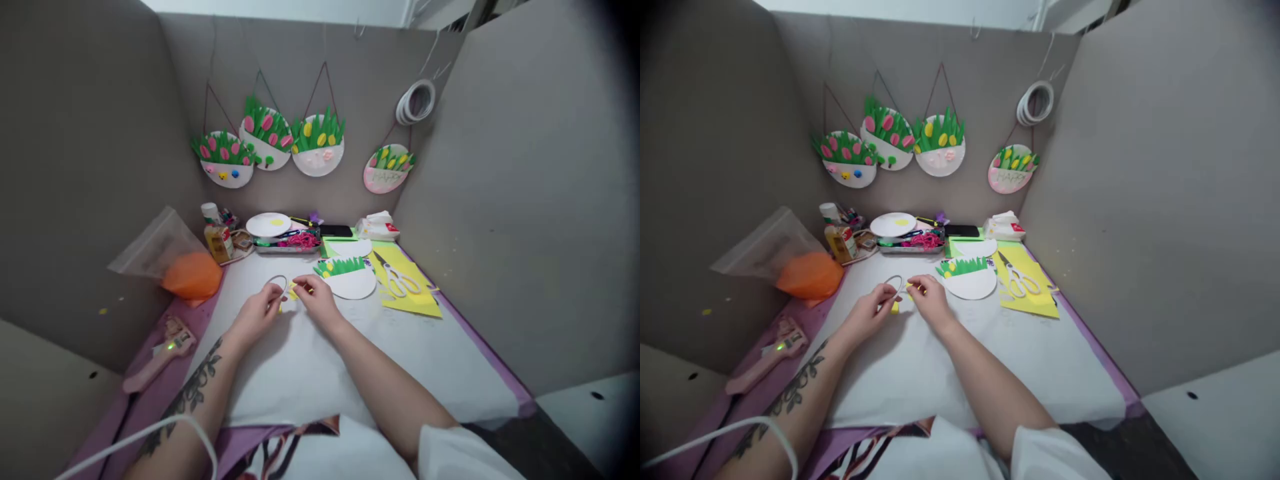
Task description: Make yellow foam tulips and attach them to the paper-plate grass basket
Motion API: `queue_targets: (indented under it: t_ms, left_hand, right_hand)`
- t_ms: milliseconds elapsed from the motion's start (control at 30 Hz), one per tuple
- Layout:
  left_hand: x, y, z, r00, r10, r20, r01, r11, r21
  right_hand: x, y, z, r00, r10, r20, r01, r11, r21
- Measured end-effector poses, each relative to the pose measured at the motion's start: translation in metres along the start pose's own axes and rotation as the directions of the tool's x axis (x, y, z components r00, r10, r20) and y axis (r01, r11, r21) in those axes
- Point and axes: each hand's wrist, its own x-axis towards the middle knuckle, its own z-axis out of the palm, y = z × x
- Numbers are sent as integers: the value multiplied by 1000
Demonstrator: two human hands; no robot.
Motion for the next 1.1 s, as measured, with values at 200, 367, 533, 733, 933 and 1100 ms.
queue_targets:
  t_ms: [200,367,533,733,933,1100]
  left_hand:
    - [2,-5,0,999,-8,-41,12,995,101]
    - [6,-9,3,994,-109,6,109,986,-125]
    - [10,-8,4,969,-240,52,242,903,-354]
    - [13,-6,6,963,-270,5,251,890,-380]
    - [14,-8,10,959,-282,-29,256,905,-338]
    - [13,-2,12,954,-278,-115,223,911,-346]
  right_hand:
    - [0,0,1,998,-16,60,18,1000,-18]
    - [-1,0,2,998,-17,67,20,998,-51]
    - [-3,-2,4,995,45,87,-46,999,4]
    - [-4,-5,6,989,99,110,-110,989,96]
    - [-3,-6,4,991,70,114,-76,996,45]
    - [-7,-12,7,997,1,80,-3,999,33]
